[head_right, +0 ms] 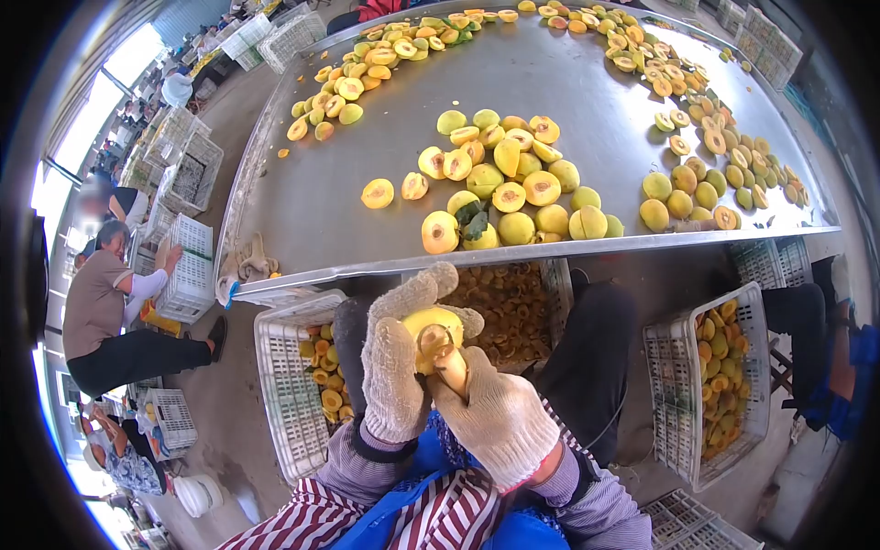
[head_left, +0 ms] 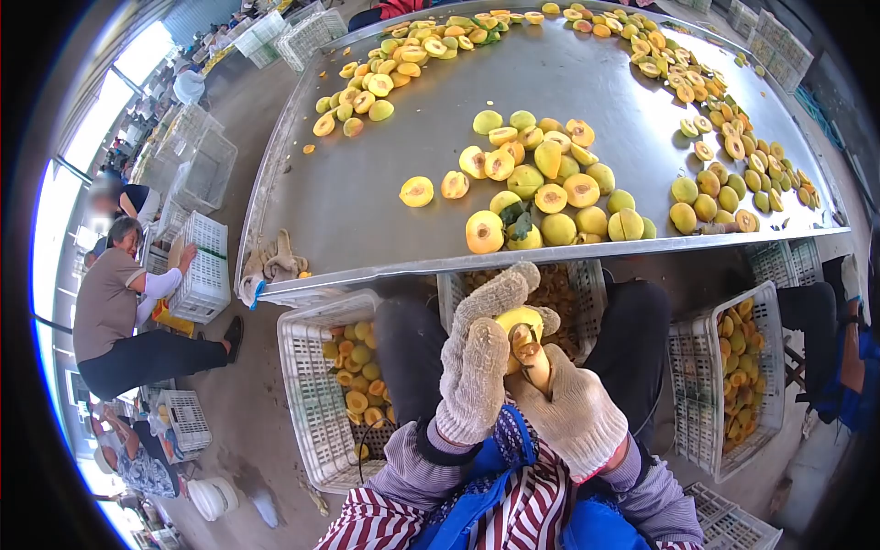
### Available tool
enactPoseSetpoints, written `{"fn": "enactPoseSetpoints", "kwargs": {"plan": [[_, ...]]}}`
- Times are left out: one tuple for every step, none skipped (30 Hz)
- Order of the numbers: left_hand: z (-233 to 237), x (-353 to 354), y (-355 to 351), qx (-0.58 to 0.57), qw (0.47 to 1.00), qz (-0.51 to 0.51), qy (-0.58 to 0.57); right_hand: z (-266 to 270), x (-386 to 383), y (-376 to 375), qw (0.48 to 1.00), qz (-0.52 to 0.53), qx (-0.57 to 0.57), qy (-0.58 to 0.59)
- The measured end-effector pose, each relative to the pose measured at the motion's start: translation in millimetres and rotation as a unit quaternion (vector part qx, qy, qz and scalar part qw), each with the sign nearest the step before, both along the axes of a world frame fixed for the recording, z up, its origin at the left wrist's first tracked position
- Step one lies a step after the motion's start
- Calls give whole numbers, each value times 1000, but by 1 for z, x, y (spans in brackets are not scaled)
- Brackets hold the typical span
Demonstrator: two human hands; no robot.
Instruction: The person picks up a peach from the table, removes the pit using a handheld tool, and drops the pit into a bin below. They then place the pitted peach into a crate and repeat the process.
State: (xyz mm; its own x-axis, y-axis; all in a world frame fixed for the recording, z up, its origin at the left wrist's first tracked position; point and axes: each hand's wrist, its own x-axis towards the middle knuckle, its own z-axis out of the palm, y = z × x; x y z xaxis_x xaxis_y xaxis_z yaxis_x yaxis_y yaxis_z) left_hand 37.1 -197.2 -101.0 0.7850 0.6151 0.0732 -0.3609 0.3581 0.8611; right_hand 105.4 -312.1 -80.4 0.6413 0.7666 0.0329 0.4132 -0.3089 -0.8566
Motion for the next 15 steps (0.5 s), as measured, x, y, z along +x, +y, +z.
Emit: {"fn": "enactPoseSetpoints", "kwargs": {"plan": [[2,1,0,10,1000,10,-3,-1,1,-1,998,11,-4,56],[2,4,0,67,997,30,-15,-1,1,-1,993,21,-7,112],[0,5,1,67,997,29,-15,-1,2,-2,993,20,-6,112],[-2,5,3,108,994,27,1,-1,2,-2,975,17,5,221],[-3,4,5,148,989,24,17,-1,3,-2,945,12,16,327],[5,4,11,148,989,23,17,0,5,-3,945,11,17,327],[18,5,19,71,994,-44,68,3,7,-3,930,15,0,368],[25,7,22,-8,987,-109,118,6,9,-4,913,20,-18,408],[21,9,16,-7,987,-110,117,10,11,-5,913,19,-17,407],[14,13,8,81,992,-61,70,15,13,-5,888,3,-2,460],[10,14,2,167,986,-10,22,19,14,-6,859,-12,11,512],[10,10,6,113,991,-72,-9,21,17,-7,859,-13,12,512],[8,12,8,113,991,-74,-10,24,21,-9,868,-15,6,496],[3,16,11,99,990,-95,-45,25,24,-11,878,-16,-1,479],[2,18,14,85,987,-115,-79,24,26,-14,878,-16,0,478]]}}
